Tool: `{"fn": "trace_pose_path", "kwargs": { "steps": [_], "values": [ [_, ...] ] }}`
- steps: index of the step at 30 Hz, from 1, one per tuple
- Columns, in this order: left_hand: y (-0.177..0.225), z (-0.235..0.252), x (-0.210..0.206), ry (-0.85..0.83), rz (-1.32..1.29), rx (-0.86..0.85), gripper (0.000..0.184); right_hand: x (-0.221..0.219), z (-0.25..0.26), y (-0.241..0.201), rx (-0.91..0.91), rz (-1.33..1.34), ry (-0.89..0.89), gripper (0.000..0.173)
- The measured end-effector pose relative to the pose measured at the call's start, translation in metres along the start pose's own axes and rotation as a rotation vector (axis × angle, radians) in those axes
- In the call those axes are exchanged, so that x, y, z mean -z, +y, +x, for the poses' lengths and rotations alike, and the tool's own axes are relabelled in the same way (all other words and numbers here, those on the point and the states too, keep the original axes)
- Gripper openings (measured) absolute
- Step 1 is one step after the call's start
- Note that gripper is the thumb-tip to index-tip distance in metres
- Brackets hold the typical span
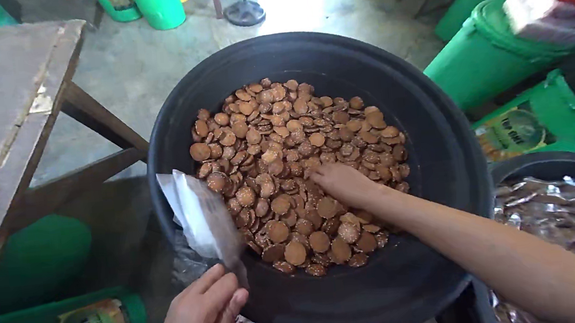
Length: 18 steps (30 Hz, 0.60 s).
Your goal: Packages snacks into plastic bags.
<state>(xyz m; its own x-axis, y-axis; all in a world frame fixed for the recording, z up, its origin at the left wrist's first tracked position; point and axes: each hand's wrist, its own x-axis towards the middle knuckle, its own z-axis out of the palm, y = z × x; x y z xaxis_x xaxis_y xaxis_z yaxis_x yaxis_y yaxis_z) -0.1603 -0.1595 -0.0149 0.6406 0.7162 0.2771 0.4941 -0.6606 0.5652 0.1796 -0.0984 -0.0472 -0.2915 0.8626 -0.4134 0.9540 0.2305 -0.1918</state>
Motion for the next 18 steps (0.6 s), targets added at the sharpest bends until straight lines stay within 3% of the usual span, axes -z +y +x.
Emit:
{"fn": "trace_pose_path", "kwargs": {
  "steps": [3,5,7,9,12,16,18],
  "values": [
    [-0.004,0.015,0.006,-0.008,-0.406,0.129,0.041,0.004,-0.01,-0.035,0.092,0.162,0.069,0.033],
    [0.0,0.041,0.012,0.037,-0.488,0.136,0.034,-0.01,-0.008,-0.055,0.29,0.194,0.102,0.031],
    [0.012,0.074,0.016,0.161,-0.459,0.131,0.026,-0.023,0.0,-0.064,0.363,0.159,0.186,0.028],
    [0.02,0.105,0.013,0.314,-0.422,0.111,0.014,-0.009,0.001,-0.072,0.219,0.232,0.191,0.032],
    [0.026,0.153,0.015,0.429,-0.447,0.054,0.014,0.0,-0.001,-0.064,0.021,0.237,0.198,0.039],
    [0.014,0.208,0.01,0.572,-0.51,-0.077,0.013,0.002,-0.001,-0.067,-0.138,0.049,-0.149,0.039],
    [0.0,0.224,0.006,0.58,-0.446,-0.046,0.013,0.014,-0.001,-0.079,-0.16,0.251,-0.081,0.041]
  ]
}}
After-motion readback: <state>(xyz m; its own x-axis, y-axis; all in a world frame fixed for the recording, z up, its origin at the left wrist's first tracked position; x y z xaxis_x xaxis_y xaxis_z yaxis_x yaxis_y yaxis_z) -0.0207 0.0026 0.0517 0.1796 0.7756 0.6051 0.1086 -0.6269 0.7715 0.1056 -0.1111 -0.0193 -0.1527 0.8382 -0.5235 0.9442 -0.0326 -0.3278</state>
